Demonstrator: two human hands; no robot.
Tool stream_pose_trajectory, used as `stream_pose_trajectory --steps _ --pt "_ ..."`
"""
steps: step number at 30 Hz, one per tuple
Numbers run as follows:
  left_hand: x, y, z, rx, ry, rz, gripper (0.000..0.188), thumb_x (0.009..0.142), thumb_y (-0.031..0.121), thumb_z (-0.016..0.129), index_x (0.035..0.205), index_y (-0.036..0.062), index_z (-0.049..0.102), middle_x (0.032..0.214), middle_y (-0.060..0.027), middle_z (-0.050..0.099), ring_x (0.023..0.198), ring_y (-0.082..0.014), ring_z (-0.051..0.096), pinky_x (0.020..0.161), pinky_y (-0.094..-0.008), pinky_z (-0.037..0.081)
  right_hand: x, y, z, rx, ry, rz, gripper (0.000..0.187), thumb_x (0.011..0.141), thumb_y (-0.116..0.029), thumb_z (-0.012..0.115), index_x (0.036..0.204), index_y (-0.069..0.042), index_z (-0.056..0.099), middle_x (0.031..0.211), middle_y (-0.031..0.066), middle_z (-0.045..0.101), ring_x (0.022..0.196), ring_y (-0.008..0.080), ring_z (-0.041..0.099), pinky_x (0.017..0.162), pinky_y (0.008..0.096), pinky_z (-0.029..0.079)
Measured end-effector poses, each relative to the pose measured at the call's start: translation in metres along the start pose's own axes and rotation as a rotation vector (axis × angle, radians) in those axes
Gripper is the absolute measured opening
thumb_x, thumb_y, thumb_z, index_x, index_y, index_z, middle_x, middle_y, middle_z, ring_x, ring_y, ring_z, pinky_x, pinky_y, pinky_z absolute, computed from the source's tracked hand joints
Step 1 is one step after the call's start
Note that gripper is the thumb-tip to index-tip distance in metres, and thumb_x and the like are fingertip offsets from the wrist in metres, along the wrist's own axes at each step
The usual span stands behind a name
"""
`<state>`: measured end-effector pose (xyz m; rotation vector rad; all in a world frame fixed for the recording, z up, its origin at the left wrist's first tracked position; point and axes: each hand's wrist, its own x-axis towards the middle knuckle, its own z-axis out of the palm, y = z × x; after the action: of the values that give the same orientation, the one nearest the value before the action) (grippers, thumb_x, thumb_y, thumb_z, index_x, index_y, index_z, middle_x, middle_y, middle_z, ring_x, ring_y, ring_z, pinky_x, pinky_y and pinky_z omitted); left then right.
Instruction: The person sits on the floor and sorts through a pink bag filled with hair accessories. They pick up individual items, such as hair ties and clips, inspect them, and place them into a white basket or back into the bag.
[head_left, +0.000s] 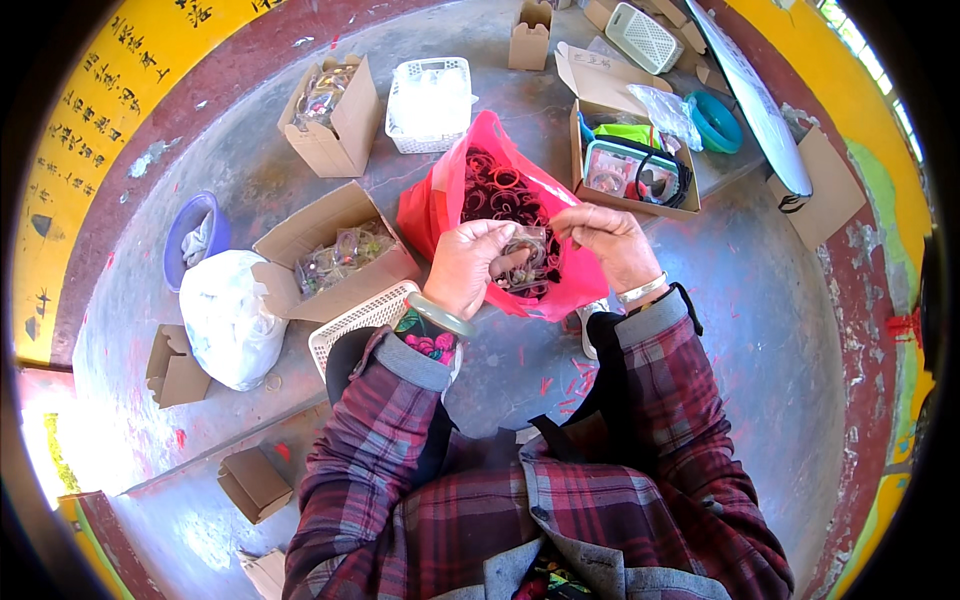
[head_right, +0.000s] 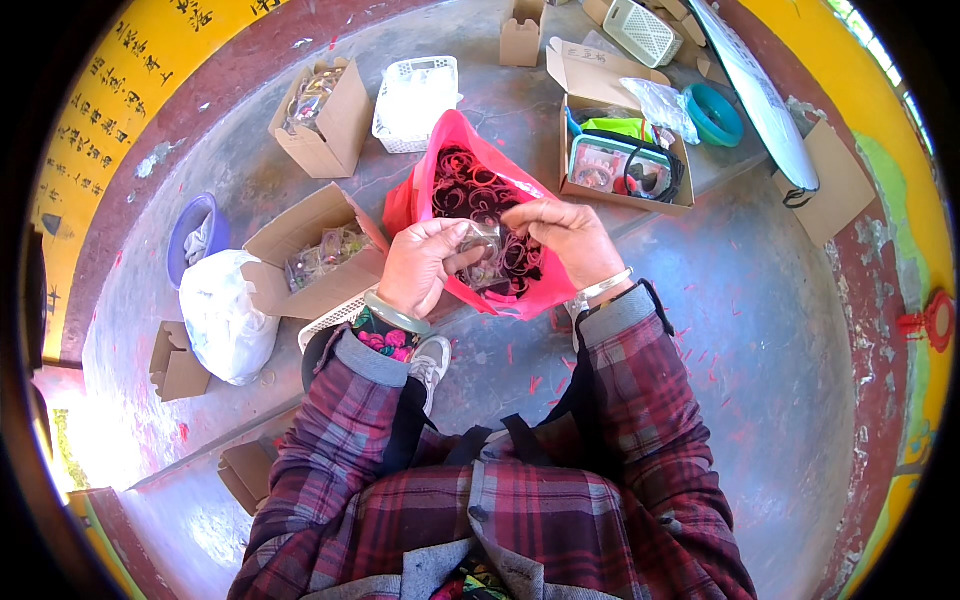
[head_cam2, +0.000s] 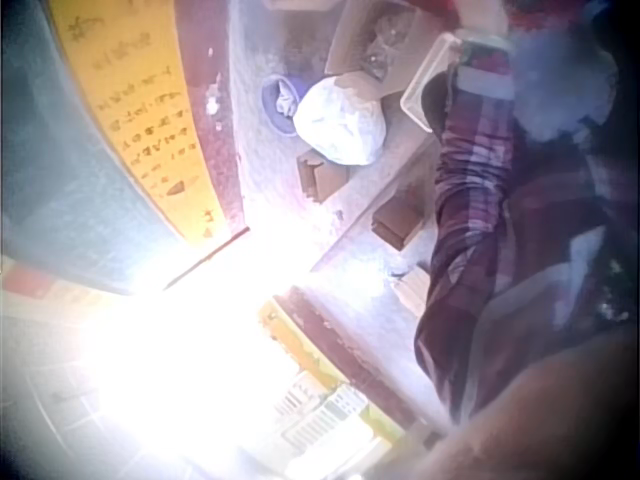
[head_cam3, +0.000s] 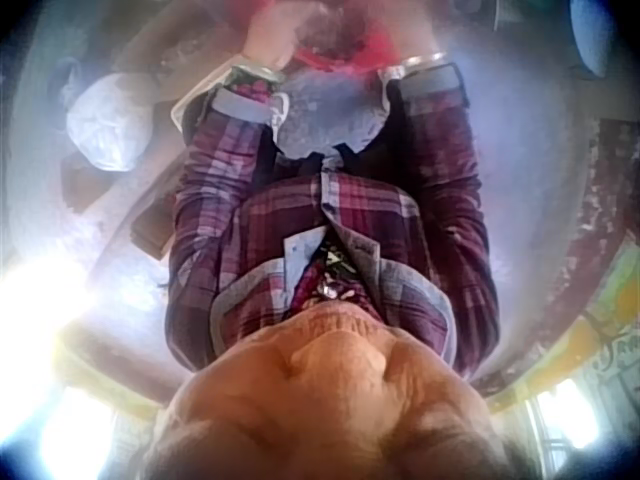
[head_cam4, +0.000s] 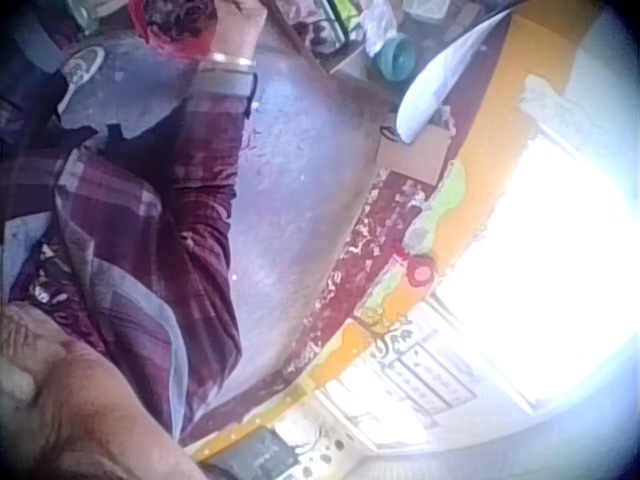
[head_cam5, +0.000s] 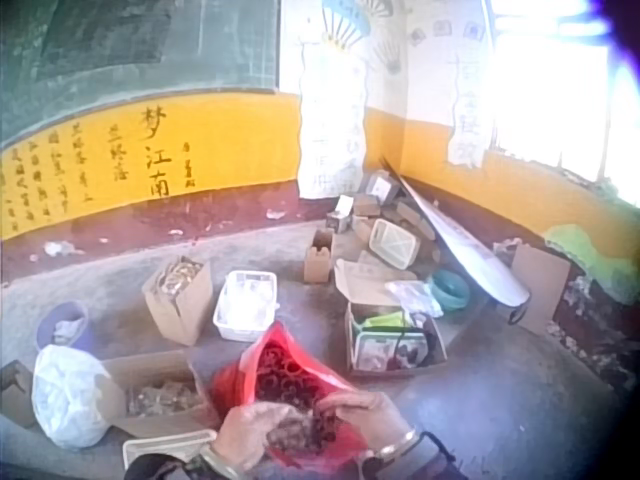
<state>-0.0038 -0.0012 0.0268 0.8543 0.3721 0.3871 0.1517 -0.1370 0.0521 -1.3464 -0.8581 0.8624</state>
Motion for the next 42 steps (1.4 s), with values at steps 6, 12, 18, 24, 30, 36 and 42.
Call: stream_pose_trajectory --steps 6,12,18,24,30,36,42 --pt "-0.003 -0.004 0.010 0.103 0.072 0.132 0.019 0.091 0.010 0.051 0.098 -0.0060 0.058 0.096 -0.0098 0.062 0.087 -0.0166 0.061 0.078 -0.0305 0.054 0.002 0.006 0.020 0.129 0.109 0.073 0.020 0.082 -0.008 0.063 0.100 0.001 0.061 0.090 0.0024 0.062 0.083 0.0085 0.055 0.077 0.0223 0.044" --pt "-0.003 -0.013 0.011 0.444 0.062 0.267 0.022 0.091 0.012 0.052 0.102 -0.0060 0.058 0.094 -0.0073 0.061 0.084 -0.0124 0.060 0.077 -0.0273 0.053 0.005 0.021 0.033 0.140 0.089 0.029 0.017 0.078 -0.005 0.067 0.093 0.001 0.061 0.085 0.0001 0.060 0.077 0.0070 0.053 0.070 0.0205 0.044" --pt "-0.007 -0.011 0.019 0.346 0.052 0.281 0.021 0.091 0.010 0.051 0.103 -0.0062 0.058 0.093 -0.0077 0.062 0.082 -0.0120 0.060 0.075 -0.0257 0.054 0.005 0.022 0.036 0.138 0.142 -0.023 0.010 0.077 -0.002 0.067 0.086 0.000 0.062 0.084 -0.0002 0.059 0.077 0.0073 0.053 0.070 0.0208 0.043" --pt "-0.009 -0.008 0.021 0.336 0.042 0.269 0.020 0.091 0.008 0.051 0.104 -0.0063 0.058 0.093 -0.0073 0.062 0.084 -0.0121 0.060 0.075 -0.0256 0.053 0.003 0.018 0.035 0.207 0.143 0.011 0.009 0.076 -0.001 0.068 0.083 0.001 0.063 0.085 0.0009 0.060 0.077 0.0075 0.053 0.070 0.0211 0.043" --pt "-0.009 -0.009 0.019 0.417 0.009 0.285 0.020 0.091 0.008 0.050 0.103 -0.0064 0.058 0.092 -0.0074 0.062 0.084 -0.0130 0.061 0.075 -0.0267 0.053 0.002 0.016 0.032 0.051 0.175 -0.056 0.007 0.074 -0.001 0.069 0.079 0.001 0.065 0.084 0.0023 0.061 0.077 0.0077 0.053 0.068 0.0215 0.042" --pt "-0.010 0.001 0.020 0.209 -0.041 0.157 0.022 0.092 0.012 0.051 0.102 -0.0061 0.058 0.096 -0.0102 0.062 0.082 -0.0171 0.063 0.077 -0.0304 0.054 -0.001 0.014 0.029 0.069 0.181 -0.064 0.007 0.076 -0.005 0.068 0.078 0.001 0.066 0.083 0.0022 0.060 0.074 0.0083 0.053 0.067 0.0220 0.041" --pt "-0.010 0.009 0.017 0.208 -0.062 0.111 0.023 0.092 0.014 0.050 0.102 -0.0051 0.057 0.100 -0.0110 0.061 0.088 -0.0179 0.061 0.079 -0.0314 0.054 0.000 0.011 0.025 0.190 0.113 -0.032 0.008 0.077 -0.006 0.066 0.080 0.002 0.066 0.082 0.0007 0.059 0.074 0.0075 0.052 0.067 0.0218 0.040"
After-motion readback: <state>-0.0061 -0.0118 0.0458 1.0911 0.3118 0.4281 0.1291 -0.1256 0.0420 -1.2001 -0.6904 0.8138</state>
